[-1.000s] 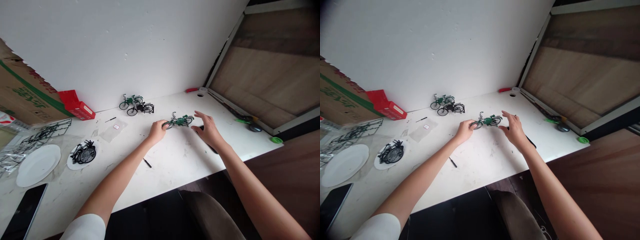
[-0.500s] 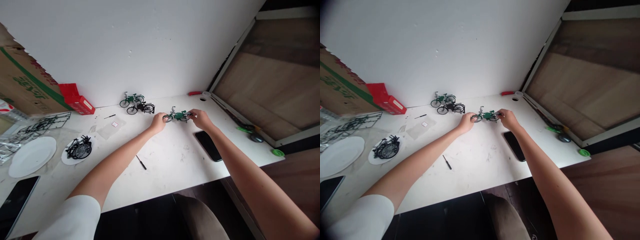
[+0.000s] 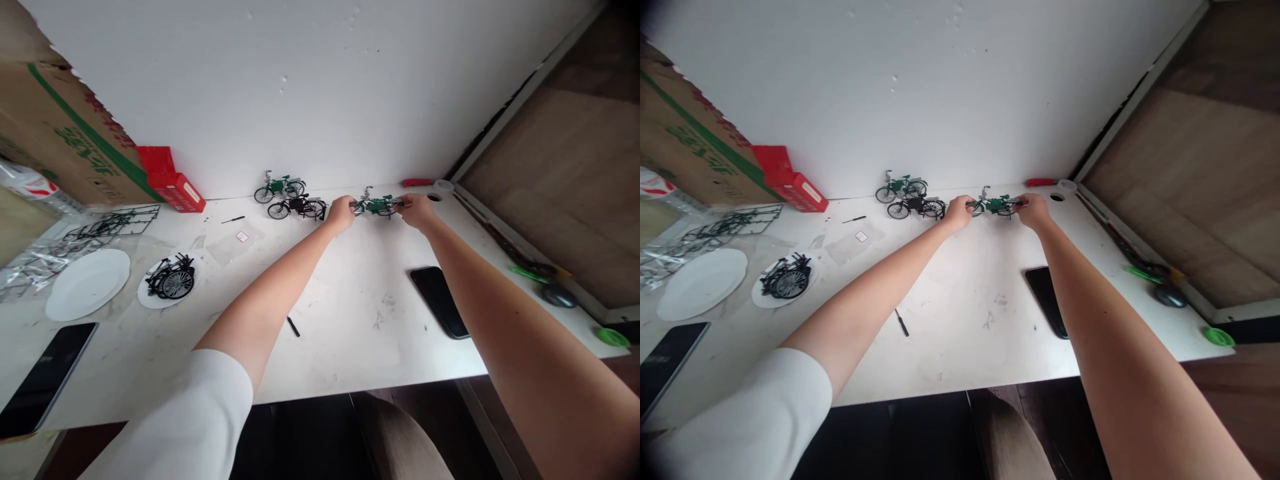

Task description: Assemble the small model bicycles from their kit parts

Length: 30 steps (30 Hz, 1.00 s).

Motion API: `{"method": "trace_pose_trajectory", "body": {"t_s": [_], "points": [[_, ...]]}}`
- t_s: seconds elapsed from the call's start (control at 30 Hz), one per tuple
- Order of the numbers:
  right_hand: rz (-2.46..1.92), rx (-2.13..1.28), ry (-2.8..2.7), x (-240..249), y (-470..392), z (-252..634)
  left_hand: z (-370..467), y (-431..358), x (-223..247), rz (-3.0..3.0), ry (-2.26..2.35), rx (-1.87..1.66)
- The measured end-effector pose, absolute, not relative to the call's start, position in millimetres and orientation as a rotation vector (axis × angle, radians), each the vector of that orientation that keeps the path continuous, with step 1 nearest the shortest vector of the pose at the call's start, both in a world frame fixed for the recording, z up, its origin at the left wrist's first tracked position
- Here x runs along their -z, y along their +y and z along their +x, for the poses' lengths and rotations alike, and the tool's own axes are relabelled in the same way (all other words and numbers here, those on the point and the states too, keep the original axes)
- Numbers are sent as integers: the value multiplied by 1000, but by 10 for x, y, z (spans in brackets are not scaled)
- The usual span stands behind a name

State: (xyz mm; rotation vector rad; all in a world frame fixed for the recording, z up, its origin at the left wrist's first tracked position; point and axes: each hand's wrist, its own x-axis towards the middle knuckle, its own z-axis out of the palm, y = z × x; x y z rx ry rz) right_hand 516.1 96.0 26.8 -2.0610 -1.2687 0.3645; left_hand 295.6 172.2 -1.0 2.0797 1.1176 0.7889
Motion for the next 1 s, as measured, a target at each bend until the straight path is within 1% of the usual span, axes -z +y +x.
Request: {"method": "trace_pose_trajectory", "body": {"t_s": [0.13,0.3,0.5,0.57,0.63,0.73,0.83,0.9,1.0], "points": [[-2058,-445,-1191,-187,974,5194,2997,1795,58,2058,1140,-748],[-2006,-513,-1208,-171,846,5264,2998,1819,182,2012,1046,-778],[-2071,-388,-1244,-253,550,5276,2954,1758,224,2003,1036,-828],[-2077,-328,-1297,-301,312,5222,2914,1614,225,2018,1032,-908],[-2106,-277,-1297,-332,-20,5129,2854,1370,231,2019,1017,-1097],[-2232,-161,-1151,-313,-594,4947,2698,878,232,2113,811,-1335],[-2407,-66,-1126,-245,-1070,4796,2451,407,193,2165,617,-1403],[-2538,-110,-1101,-202,-1274,4746,2265,173,148,2171,577,-1394],[-2602,-297,-1061,-154,-1431,4750,2016,-64,91,2115,654,-1363]]}}
